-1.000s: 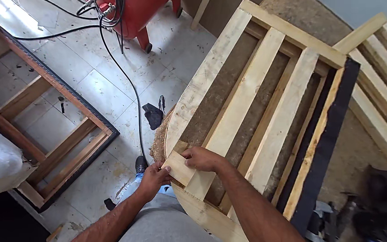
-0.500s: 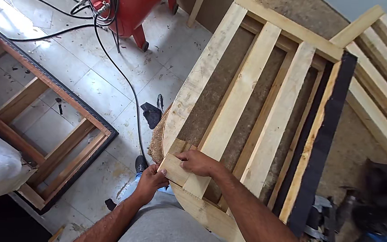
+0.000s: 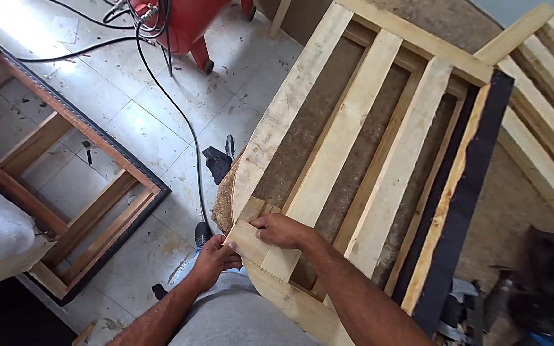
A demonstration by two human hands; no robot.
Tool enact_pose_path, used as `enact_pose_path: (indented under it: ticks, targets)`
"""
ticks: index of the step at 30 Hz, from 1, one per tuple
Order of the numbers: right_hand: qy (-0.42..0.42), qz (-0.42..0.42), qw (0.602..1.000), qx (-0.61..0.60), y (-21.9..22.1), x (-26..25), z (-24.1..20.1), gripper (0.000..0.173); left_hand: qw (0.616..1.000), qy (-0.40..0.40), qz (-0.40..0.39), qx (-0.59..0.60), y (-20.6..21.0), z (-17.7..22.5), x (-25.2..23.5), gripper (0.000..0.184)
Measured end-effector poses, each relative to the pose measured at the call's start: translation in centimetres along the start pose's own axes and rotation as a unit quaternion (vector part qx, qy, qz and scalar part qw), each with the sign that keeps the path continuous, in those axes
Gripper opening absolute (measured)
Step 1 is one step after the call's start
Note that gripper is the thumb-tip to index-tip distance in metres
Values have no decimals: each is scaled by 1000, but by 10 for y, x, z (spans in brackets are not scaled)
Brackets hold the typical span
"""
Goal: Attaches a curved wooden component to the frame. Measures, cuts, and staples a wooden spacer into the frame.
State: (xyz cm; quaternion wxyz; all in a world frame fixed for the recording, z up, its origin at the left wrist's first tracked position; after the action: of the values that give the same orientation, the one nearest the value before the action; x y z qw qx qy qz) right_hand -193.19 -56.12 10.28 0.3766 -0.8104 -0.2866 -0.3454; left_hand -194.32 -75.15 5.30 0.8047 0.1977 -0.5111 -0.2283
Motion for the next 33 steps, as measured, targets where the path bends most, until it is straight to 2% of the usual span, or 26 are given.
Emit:
enact_pose_path:
  ticks: [4, 9, 19, 21, 24, 28, 33]
  targets:
    - [16, -34, 998, -51, 0, 3, 2, 33, 999, 14, -24, 22, 1, 1, -4, 15]
    - [17, -42, 998, -35, -2, 2, 1, 35, 997, -35, -61, 26, 17, 5, -11, 27]
    - [23, -32, 998, -43, -6, 7, -3, 30, 999, -24, -38, -26, 15, 6, -10, 27]
    - [12, -3, 1000, 4, -7, 9, -4, 31, 998, -26, -45, -36, 15, 7, -10, 27]
    - [4, 91, 989, 114, -7, 18, -1, 29, 996, -37, -58, -51, 13, 8, -12, 27]
    - [48, 186, 971, 141, 0, 45, -2, 28, 995, -43, -68, -61, 13, 11, -11, 26]
    - [59, 260, 948, 175, 37, 53, -7, 46, 995, -46, -65, -62, 13, 11, -11, 27]
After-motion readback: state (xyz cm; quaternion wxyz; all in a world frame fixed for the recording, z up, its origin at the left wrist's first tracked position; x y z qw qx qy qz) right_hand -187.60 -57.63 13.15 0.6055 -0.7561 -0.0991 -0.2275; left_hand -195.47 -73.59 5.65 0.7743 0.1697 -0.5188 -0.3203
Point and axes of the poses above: each hand's wrist, its own x-axis away from the middle knuckle, its own y-axis out of the palm, z = x × y, the point moved 6 cm from there along -x, towards the middle knuckle, and after that the axes turned 11 degrees about x, right-handed, at the moved point
